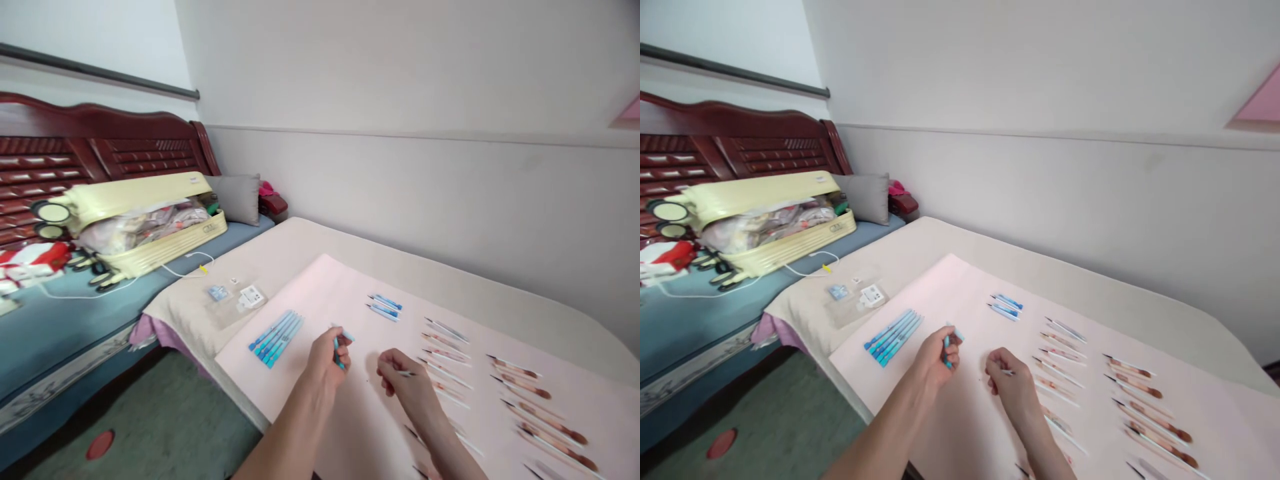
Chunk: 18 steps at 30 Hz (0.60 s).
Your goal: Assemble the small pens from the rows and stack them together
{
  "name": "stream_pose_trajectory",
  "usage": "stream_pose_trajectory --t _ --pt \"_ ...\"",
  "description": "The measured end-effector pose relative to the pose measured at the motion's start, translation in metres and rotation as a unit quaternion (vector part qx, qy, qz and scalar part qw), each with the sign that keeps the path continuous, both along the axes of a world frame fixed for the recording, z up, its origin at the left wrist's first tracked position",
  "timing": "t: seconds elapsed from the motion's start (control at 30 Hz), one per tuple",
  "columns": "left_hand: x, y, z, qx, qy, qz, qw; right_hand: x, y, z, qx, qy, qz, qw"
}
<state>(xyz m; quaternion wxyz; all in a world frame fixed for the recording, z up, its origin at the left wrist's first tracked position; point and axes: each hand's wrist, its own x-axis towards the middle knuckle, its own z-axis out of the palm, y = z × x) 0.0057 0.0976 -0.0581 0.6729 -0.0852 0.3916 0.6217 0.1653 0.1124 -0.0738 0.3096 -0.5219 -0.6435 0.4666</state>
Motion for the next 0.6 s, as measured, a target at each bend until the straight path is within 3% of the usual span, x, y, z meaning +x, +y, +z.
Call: stream_pose_trajectory --t 0.2,0.4,0.6 --pt "0.008 -0.004 0.0 0.047 0.03 -0.053 0.997 0.004 -0.021 0.019 -0.078 0.159 -0.04 0.983" --pt "0.023 -0.011 0.001 0.067 0.065 -0.103 0.99 -0.003 -0.02 0.021 -0.088 0.173 -0.031 0.98" --pt "0.033 -0.016 0.0 0.116 0.151 -0.125 0.974 0.003 -0.02 0.02 -0.07 0.186 -0.073 0.977"
